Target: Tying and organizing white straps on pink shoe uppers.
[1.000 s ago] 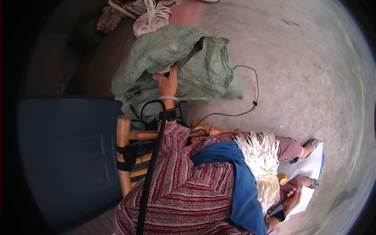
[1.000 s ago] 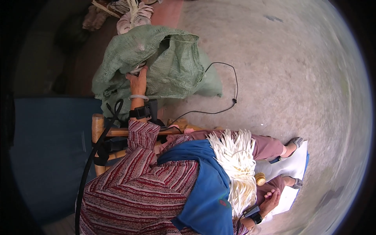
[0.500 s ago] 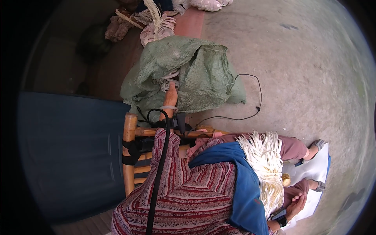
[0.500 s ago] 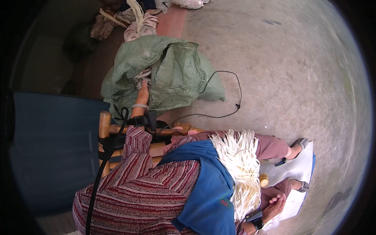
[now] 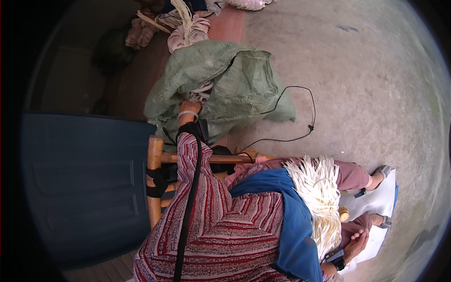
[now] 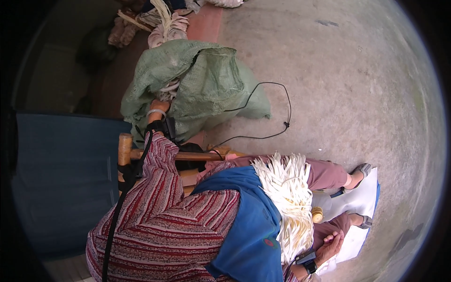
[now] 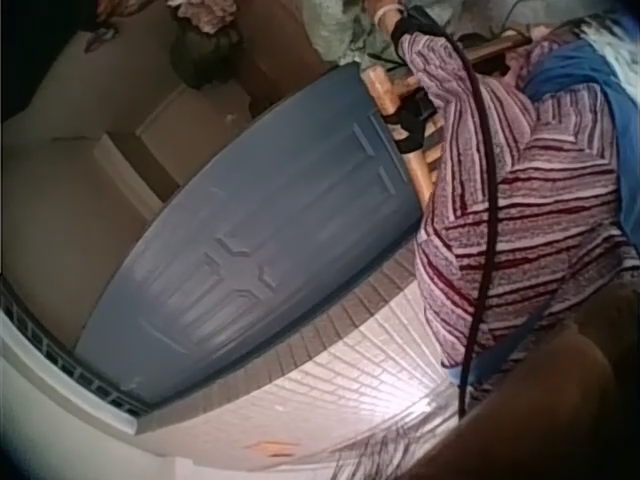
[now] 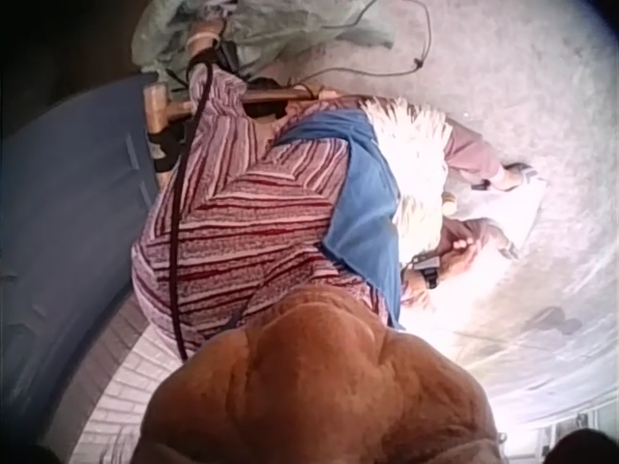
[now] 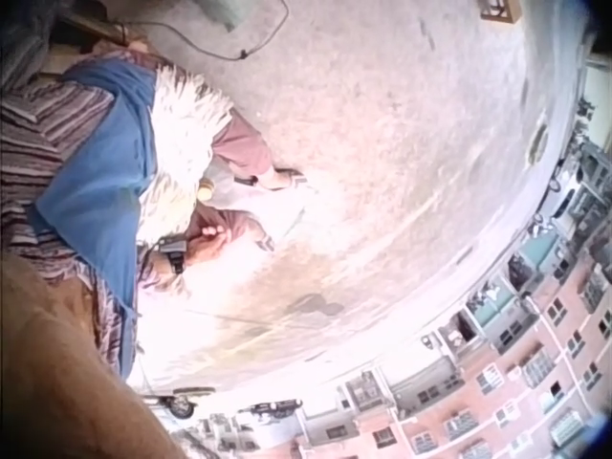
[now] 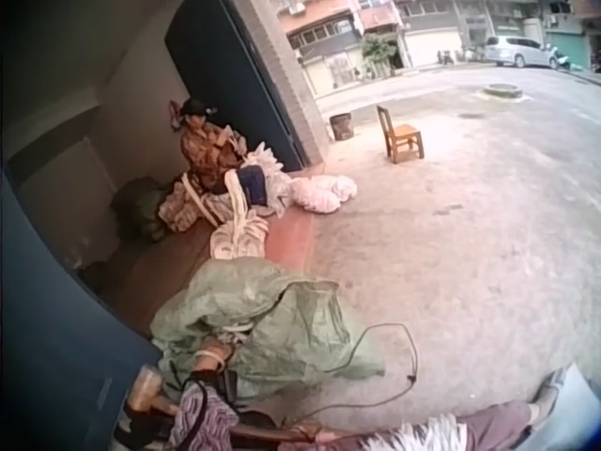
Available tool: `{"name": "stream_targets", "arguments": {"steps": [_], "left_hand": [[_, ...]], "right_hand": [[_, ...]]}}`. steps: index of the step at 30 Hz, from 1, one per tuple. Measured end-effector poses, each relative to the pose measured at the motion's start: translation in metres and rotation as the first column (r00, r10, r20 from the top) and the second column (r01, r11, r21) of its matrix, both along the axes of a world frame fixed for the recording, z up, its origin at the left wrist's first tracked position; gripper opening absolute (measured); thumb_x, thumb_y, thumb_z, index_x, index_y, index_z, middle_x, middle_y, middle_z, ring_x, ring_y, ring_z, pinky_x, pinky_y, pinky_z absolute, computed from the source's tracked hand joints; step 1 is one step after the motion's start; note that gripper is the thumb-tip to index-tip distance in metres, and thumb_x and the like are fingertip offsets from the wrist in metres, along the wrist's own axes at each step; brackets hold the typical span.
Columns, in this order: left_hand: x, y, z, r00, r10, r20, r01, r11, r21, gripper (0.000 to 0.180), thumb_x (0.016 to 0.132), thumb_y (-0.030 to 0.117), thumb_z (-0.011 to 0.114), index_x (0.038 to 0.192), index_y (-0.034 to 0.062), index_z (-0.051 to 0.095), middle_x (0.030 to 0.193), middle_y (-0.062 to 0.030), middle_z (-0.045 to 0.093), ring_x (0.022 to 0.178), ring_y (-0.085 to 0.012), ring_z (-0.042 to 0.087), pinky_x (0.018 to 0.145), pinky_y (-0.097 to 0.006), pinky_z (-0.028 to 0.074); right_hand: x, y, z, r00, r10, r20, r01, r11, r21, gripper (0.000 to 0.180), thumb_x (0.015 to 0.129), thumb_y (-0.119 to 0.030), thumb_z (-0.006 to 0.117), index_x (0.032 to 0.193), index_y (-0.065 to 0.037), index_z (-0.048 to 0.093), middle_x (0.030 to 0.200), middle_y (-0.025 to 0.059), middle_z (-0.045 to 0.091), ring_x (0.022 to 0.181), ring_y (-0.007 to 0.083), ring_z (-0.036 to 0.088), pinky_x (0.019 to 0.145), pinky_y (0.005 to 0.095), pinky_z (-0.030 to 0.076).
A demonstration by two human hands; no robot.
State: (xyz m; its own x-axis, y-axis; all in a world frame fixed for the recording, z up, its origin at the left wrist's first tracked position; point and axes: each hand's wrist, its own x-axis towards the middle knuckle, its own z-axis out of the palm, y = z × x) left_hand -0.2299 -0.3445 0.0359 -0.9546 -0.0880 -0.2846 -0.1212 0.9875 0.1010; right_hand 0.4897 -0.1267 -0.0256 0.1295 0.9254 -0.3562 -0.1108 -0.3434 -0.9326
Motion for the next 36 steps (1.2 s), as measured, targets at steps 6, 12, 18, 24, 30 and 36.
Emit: {"name": "stream_targets", "arguments": {"steps": [6,12,18,24,30,36], "left_hand": [[-0.050,-0.014,-0.025,0.855,0.160,-0.493,-0.070,0.978,0.196,0.044,0.077,0.036,0.061,0.097,-0.0026,0.066,0.104,-0.0237,0.061,0.096,-0.0367,0.060,0.082,-0.041,0.048],[-0.073,-0.021,-0.037,0.913,-0.003,-0.407,-0.010,0.999,-0.030,0.046,0.078,0.040,0.062,0.097,-0.0016,0.065,0.105,-0.0190,0.062,0.097,-0.0335,0.060,0.079,-0.040,0.049],[-0.089,-0.026,-0.039,0.941,0.047,-0.336,-0.022,0.997,0.079,0.047,0.078,0.038,0.062,0.099,-0.0033,0.063,0.106,-0.0185,0.062,0.094,-0.0315,0.061,0.077,-0.039,0.049],[-0.092,-0.033,-0.040,0.942,0.166,-0.293,-0.080,0.956,0.283,0.046,0.078,0.036,0.062,0.099,-0.0043,0.063,0.106,-0.0191,0.062,0.093,-0.0307,0.061,0.076,-0.039,0.049],[-0.076,-0.040,-0.040,0.917,0.293,-0.270,-0.127,0.856,0.500,0.046,0.077,0.035,0.062,0.099,-0.0053,0.062,0.106,-0.0196,0.062,0.092,-0.0299,0.061,0.075,-0.039,0.048],[-0.066,-0.054,-0.041,0.890,0.389,-0.238,-0.120,0.703,0.701,0.045,0.077,0.033,0.063,0.099,-0.0064,0.061,0.106,-0.0201,0.062,0.091,-0.0291,0.061,0.074,-0.039,0.048]], "right_hand": [[-0.002,0.002,-0.001,1.000,0.006,-0.005,-0.006,1.000,-0.025,0.023,0.093,-0.013,0.050,0.112,0.000,0.053,0.083,0.0061,0.059,0.058,0.0071,0.051,0.047,0.0178,0.043],[-0.002,0.000,0.000,0.999,-0.013,0.040,0.017,0.997,-0.076,0.024,0.092,-0.015,0.052,0.112,0.000,0.053,0.083,0.0044,0.059,0.059,0.0068,0.051,0.048,0.0172,0.043],[0.002,0.006,-0.006,0.999,0.010,0.052,-0.003,0.993,-0.119,0.025,0.092,-0.015,0.052,0.112,0.000,0.053,0.083,0.0041,0.059,0.059,0.0066,0.051,0.048,0.0169,0.043],[-0.005,0.008,-0.004,0.994,0.003,0.111,0.013,0.990,-0.139,0.026,0.092,-0.015,0.052,0.113,0.001,0.052,0.082,0.0042,0.058,0.059,0.0069,0.051,0.048,0.0175,0.043],[-0.010,0.007,-0.007,0.989,0.009,0.148,0.007,0.995,-0.104,0.026,0.092,-0.016,0.053,0.112,0.001,0.054,0.082,0.0038,0.059,0.059,0.0067,0.051,0.049,0.0172,0.043],[-0.002,0.005,-0.009,0.996,-0.019,0.091,0.022,0.999,-0.035,0.025,0.092,-0.014,0.051,0.112,0.000,0.054,0.083,0.0041,0.059,0.059,0.0065,0.050,0.048,0.0173,0.042]]}}
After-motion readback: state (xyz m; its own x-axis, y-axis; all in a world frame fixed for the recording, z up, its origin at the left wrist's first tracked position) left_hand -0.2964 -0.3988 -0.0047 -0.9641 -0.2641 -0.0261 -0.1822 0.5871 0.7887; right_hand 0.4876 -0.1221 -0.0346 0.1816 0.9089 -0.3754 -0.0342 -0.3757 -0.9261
